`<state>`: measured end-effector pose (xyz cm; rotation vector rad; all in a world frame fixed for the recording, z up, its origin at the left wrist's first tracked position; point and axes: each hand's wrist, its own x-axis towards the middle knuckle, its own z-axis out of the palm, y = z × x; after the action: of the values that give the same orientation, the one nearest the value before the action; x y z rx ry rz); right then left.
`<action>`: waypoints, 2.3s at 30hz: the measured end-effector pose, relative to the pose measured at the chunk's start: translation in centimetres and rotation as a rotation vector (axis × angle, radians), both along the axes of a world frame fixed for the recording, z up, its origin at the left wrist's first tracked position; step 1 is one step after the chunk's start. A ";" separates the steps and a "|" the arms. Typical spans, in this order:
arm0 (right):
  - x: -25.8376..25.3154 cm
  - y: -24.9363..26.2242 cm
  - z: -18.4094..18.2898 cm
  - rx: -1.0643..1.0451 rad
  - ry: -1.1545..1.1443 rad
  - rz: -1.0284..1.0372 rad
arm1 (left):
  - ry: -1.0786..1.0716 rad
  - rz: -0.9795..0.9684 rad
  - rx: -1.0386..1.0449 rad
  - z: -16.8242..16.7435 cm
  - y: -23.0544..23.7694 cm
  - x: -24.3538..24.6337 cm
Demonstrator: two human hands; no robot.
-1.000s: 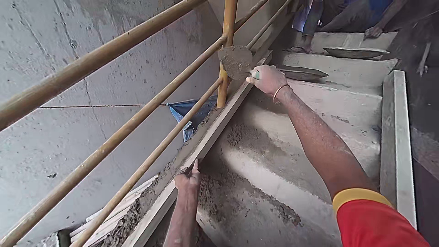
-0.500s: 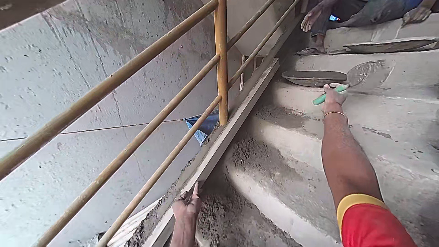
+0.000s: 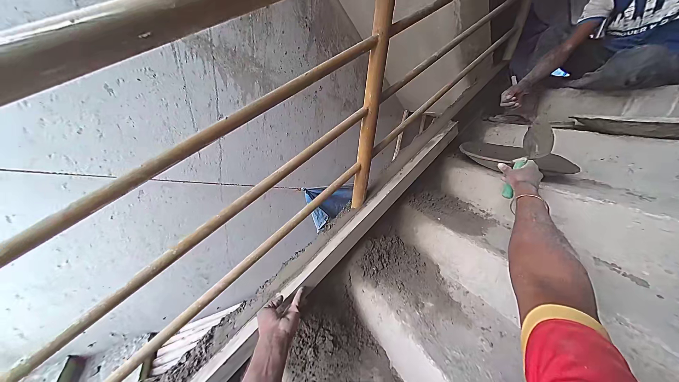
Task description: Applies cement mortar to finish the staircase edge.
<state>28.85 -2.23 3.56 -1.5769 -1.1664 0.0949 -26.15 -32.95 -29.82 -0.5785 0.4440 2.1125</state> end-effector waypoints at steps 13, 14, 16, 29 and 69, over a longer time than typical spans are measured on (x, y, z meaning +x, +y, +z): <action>-3.6 -21.8 -7.0 0.221 -0.062 -0.002 | 0.020 -0.095 0.013 -0.3 0.0 -1.1; -3.7 -24.0 -8.2 0.205 -0.061 -0.006 | 0.016 -0.094 0.015 -0.3 0.0 -1.0; -4.2 -27.8 -10.9 0.147 -0.036 0.019 | 0.004 -0.094 0.019 0.0 -0.4 -1.0; -4.7 -36.7 -15.6 0.043 0.031 0.120 | -0.085 -0.194 0.092 1.0 -1.1 -1.9; -12.3 -46.8 -23.2 -0.205 0.145 0.314 | -0.108 -0.254 0.105 1.1 -1.7 -2.5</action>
<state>16.53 -49.04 -19.64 -1.5221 -1.3124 0.5422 -28.64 -34.67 -28.70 -0.5429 0.3247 1.8412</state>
